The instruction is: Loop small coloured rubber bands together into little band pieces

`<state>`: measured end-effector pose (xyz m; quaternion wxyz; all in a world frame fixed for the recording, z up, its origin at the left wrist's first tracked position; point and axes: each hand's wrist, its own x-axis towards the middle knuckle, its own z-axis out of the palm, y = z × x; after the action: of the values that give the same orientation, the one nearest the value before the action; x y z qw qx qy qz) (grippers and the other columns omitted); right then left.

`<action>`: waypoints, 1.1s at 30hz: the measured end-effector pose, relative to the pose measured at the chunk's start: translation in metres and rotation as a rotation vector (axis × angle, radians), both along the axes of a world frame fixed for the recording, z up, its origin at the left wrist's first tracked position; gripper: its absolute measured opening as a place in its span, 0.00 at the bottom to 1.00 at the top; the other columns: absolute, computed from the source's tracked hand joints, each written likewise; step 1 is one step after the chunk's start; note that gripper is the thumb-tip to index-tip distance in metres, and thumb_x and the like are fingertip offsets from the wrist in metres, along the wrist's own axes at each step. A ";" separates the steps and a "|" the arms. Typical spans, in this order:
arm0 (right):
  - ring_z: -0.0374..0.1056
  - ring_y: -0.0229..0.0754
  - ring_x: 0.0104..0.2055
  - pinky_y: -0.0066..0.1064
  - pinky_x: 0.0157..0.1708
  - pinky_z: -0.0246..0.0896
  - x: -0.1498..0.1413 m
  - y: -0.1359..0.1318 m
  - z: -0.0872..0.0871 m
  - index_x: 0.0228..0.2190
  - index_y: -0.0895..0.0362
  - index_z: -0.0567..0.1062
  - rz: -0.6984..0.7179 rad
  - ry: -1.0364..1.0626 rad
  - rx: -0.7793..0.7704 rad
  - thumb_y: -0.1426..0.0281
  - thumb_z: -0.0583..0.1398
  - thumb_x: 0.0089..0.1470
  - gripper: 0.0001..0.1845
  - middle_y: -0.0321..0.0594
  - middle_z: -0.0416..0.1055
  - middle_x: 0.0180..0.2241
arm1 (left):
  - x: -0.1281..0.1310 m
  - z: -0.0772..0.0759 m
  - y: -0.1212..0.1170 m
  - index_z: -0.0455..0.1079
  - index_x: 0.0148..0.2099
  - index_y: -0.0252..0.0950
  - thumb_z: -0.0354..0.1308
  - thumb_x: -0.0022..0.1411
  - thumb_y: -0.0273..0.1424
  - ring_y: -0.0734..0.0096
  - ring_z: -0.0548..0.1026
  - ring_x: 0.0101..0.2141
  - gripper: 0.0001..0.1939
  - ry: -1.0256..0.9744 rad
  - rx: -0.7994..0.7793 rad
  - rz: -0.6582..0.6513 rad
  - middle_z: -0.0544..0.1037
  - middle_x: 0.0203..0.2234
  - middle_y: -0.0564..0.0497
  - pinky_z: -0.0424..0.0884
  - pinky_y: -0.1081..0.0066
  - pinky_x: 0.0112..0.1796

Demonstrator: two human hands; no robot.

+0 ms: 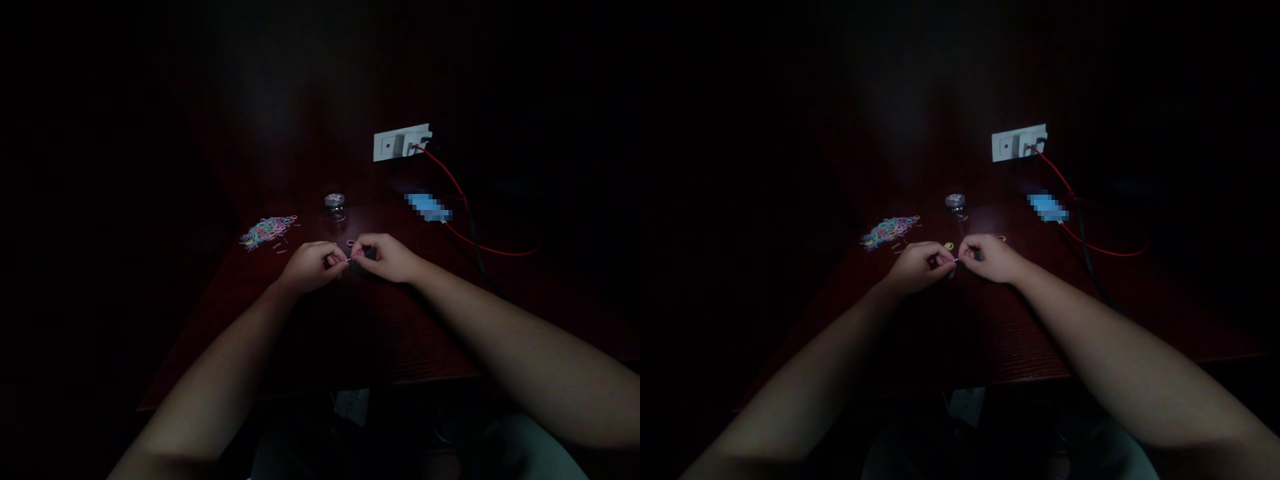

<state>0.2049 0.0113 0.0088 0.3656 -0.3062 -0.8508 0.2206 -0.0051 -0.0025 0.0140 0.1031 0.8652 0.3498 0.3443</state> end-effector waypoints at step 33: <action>0.60 0.34 0.25 0.26 0.25 0.53 0.002 0.005 -0.003 0.28 0.60 0.75 -0.012 -0.014 -0.042 0.66 0.58 0.55 0.11 0.36 0.67 0.23 | -0.001 -0.001 0.001 0.72 0.32 0.35 0.61 0.56 0.27 0.79 0.71 0.24 0.01 -0.016 -0.013 -0.006 0.75 0.24 0.54 0.67 0.78 0.27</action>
<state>0.2068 0.0164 0.0059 0.3543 -0.3205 -0.8467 0.2340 -0.0060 -0.0019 0.0130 0.1126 0.8628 0.3484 0.3487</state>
